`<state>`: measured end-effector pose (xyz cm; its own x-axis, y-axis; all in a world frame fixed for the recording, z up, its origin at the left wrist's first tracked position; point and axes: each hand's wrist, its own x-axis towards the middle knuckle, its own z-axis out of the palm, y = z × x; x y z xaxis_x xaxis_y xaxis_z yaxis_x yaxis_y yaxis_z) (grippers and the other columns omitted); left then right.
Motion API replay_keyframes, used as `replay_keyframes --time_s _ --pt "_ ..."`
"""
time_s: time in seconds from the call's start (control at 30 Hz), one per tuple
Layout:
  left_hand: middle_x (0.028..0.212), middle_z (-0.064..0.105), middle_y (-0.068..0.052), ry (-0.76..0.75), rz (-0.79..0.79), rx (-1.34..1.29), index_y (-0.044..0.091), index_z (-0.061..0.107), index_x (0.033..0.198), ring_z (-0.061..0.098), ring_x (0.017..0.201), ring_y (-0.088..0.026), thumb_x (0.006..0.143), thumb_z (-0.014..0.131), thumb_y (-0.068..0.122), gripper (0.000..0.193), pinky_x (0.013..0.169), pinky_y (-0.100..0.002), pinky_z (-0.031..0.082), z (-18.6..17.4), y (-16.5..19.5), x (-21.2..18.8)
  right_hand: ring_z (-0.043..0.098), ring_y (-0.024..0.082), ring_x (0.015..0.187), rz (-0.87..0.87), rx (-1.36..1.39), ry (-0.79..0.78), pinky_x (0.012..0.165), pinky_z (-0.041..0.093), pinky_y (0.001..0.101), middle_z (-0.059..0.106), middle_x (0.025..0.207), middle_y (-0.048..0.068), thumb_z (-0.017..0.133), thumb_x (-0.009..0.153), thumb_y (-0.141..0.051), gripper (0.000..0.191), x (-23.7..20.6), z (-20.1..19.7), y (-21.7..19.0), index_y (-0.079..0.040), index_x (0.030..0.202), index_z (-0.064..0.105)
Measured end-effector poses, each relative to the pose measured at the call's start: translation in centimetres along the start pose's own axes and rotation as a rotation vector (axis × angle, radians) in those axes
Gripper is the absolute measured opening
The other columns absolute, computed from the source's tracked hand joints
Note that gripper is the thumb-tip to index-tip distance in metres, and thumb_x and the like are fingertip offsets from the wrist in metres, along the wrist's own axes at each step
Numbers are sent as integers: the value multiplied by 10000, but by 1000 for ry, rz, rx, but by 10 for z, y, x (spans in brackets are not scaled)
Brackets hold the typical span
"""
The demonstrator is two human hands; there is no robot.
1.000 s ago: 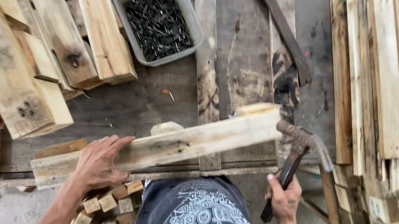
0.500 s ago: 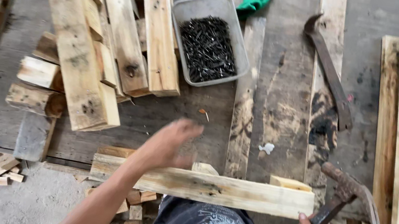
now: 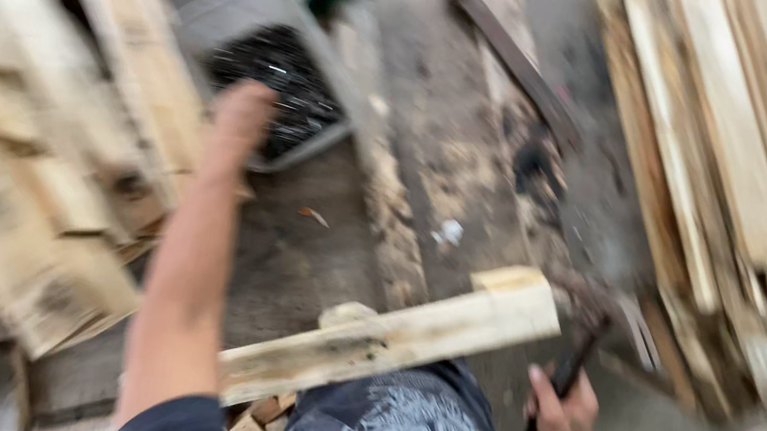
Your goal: The person assembles wooden frames by aligning small blocks with a long plank and hammering nails to secure them. They repeatedly pick up nails, position the wood pieces, and drive the nails in with a hammer, then place the finished units aside.
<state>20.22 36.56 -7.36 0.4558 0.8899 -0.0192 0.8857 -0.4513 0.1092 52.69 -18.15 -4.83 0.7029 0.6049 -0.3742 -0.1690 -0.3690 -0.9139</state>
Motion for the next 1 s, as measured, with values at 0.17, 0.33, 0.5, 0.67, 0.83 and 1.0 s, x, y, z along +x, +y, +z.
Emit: replay_keyframes --time_s 0.17,0.33,0.5,0.67,0.83,1.0 --pt "976 722 -94 406 3 -747 -10 614 1094 697 895 -179 1088 595 -2 22 780 -344 580 -26 33 -53 506 85 474 -46 -31 52 413 416 257 520 653 -5 697 910 -22 177 -19 -14 -9 -56 887 525" --pt "910 679 -86 29 -204 -1893 47 588 990 658 866 -166 1103 424 151 225 828 -288 614 -16 188 -175 508 65 469 -19 51 88 412 418 243 517 651 -30 696 913 -45 179 -23 -11 -14 -76 890 522" --pt "951 766 -107 -21 251 -1010 56 662 1096 740 842 -154 948 718 7 165 740 -335 614 29 312 -247 500 52 467 15 -14 51 410 398 242 527 632 -36 712 905 -68 160 -26 -19 -13 -75 888 554" --pt "964 762 -133 -68 286 -1032 63 708 1106 733 865 -218 950 753 56 162 768 -333 580 47 326 -253 492 37 536 -17 -177 16 461 392 246 523 652 -40 755 885 -119 183 -28 -32 -4 -48 896 586" --pt "1046 763 -74 -45 214 -1126 73 746 1100 716 946 -231 943 751 87 157 853 -333 558 43 330 -253 468 35 612 -112 -262 -29 513 407 243 516 688 -54 768 893 -153 198 -28 -48 5 -30 918 615" --pt "1038 713 -67 120 218 -984 88 778 1077 639 981 -229 931 785 112 148 863 -347 519 40 346 -252 458 42 584 -72 -253 -62 494 389 251 498 669 -52 762 901 -165 202 -22 -64 7 -31 920 611"
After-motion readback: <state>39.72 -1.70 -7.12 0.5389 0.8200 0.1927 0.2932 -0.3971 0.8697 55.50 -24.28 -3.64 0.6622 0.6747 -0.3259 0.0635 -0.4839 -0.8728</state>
